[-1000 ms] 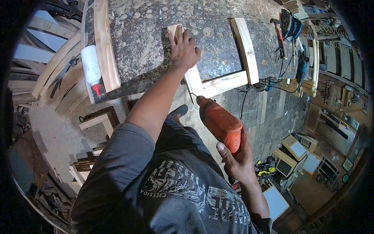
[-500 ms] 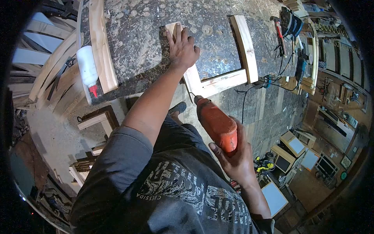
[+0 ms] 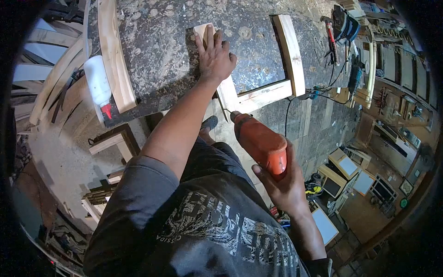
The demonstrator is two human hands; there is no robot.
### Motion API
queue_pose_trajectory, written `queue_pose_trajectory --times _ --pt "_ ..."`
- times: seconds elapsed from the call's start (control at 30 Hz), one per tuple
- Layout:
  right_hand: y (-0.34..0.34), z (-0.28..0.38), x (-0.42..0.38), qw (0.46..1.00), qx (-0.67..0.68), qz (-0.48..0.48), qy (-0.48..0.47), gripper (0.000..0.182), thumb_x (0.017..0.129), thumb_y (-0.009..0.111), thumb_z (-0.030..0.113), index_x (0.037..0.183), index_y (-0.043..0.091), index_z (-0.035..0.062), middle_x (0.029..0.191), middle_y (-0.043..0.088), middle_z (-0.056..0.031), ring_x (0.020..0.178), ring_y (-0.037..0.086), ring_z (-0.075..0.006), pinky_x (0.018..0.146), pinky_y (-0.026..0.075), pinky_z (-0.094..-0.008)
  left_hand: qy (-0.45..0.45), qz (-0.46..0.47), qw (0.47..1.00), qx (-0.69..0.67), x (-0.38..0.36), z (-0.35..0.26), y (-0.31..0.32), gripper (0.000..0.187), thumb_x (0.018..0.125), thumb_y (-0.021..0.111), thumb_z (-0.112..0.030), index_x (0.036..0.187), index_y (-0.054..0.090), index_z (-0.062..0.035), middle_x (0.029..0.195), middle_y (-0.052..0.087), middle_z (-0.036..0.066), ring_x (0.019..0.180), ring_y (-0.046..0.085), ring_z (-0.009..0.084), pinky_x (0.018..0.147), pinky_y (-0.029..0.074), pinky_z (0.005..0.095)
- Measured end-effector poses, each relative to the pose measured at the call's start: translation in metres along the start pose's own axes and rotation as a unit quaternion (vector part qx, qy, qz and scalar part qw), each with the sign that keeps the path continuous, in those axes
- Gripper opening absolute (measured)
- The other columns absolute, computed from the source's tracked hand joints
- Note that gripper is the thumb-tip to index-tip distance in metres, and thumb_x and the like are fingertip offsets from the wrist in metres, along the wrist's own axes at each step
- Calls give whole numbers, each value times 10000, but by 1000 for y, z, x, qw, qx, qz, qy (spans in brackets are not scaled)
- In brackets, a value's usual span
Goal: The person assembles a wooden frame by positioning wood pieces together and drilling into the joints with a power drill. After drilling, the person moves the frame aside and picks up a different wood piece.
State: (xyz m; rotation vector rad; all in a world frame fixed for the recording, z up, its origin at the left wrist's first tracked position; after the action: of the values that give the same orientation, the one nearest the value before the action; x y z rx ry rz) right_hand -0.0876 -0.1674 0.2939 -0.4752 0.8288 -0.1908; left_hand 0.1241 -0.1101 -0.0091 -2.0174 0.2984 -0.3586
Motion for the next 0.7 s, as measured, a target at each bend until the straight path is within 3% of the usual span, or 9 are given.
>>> queue_pose_trajectory --times 0.17,0.43,0.57,0.63,0.7 --pt "1 1 1 999 -21 2 39 748 912 807 160 1486 358 -10 1358 574 -184 1270 556 -235 1074 449 -373 1 5 1000 -4 0 0 -3 438 911 590 -339 1170 700 -3 1524 458 222 1575 127 405 1213 -24 737" --pt "4 4 4 998 0 5 64 752 909 803 129 1493 349 -9 1373 565 -195 1306 544 -243 1104 434 -378 -8 24 1000 -3 1 -2 -2 572 910 590 -353 1376 603 -21 1563 405 207 1573 123 408 1208 -26 743" --pt "4 4 5 997 -1 5 76 754 901 807 125 1489 354 -8 1379 565 -191 1301 548 -241 1095 438 -373 -8 30 999 9 1 -3 -3 558 910 589 -351 1362 616 -25 1566 401 206 1572 124 407 1209 -21 742" --pt "4 -1 8 1000 -21 11 9 746 894 806 108 1484 362 -7 1371 573 -184 1290 557 -237 1084 444 -369 -10 30 999 26 2 -3 -3 549 910 589 -347 1355 624 -27 1568 399 204 1572 125 407 1210 -11 740" --pt "4 -4 9 1000 -21 13 1 744 893 803 100 1482 362 -10 1367 577 -184 1285 561 -236 1083 444 -366 -12 30 999 22 2 -3 -2 546 909 590 -347 1351 627 -28 1570 396 203 1571 124 407 1210 -7 740"
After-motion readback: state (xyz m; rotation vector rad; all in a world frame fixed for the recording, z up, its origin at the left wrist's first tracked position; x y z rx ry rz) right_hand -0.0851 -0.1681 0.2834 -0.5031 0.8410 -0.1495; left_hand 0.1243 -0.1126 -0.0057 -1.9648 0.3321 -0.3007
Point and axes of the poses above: each hand's wrist, its own x-axis towards the middle knuckle, its own y-axis out of the palm, z = x × y, the point moved 2 cm from there along x, towards the middle knuckle
